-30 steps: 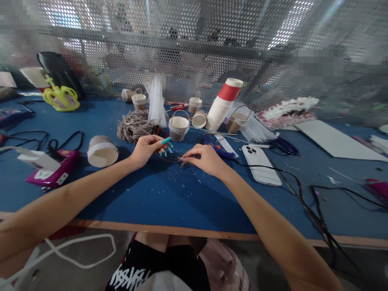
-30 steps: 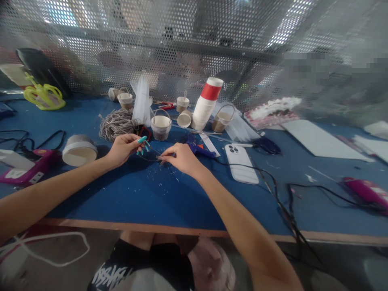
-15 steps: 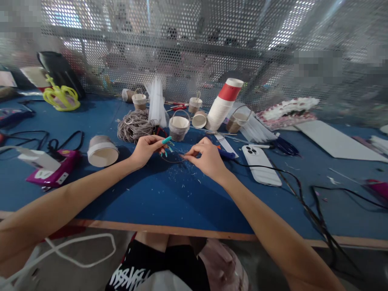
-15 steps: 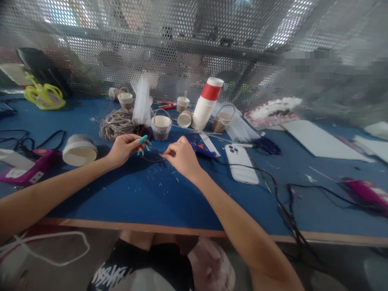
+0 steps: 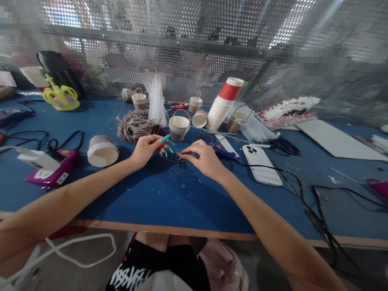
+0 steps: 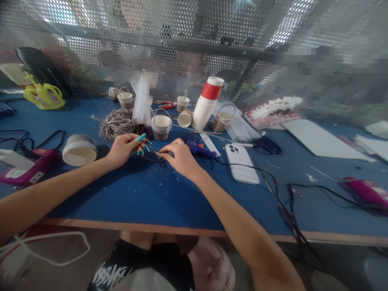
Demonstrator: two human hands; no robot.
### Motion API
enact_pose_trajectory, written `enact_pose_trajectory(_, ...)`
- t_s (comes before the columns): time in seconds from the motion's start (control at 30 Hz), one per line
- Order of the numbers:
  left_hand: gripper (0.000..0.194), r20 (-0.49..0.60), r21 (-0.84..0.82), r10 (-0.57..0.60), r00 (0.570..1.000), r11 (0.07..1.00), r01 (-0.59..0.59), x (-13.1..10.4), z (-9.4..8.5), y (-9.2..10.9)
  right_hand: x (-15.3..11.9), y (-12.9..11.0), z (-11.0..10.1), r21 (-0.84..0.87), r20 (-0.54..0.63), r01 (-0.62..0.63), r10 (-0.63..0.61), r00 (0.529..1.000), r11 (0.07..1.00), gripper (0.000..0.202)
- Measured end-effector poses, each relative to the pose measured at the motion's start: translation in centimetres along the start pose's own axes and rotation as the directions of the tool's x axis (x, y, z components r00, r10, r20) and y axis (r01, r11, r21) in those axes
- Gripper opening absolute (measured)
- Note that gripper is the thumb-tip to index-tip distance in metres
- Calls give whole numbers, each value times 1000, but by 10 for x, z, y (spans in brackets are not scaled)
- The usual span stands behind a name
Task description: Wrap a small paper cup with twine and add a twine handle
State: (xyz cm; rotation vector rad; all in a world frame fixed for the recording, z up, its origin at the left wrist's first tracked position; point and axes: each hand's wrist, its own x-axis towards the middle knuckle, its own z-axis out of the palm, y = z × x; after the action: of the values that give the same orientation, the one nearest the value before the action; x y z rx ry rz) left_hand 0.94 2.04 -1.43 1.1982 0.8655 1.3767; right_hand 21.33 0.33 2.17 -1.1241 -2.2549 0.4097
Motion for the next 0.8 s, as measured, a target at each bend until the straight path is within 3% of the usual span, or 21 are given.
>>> enact_pose_trajectory(0.13,25,17,33,6,1000,999,-6,-1,0,-1,0,-1,0,5,18,-33,33,999,999,8)
enact_pose_trajectory(0.3,29,38,26,21,999,999,-21,-2,-1,-1,-1,-2,0,-28,-39,-61,60,997,998,5)
enact_pose_trajectory(0.6,30,34,74,-17,999,997,15,-1,0,-1,-4,-5,1,-169,-137,93,-116,984,981,10)
enact_pose_trajectory(0.8,28,23,72,-16,1000,997,14,0,-2,-3,-3,-1,1,-257,-156,130,-173,972,958,10)
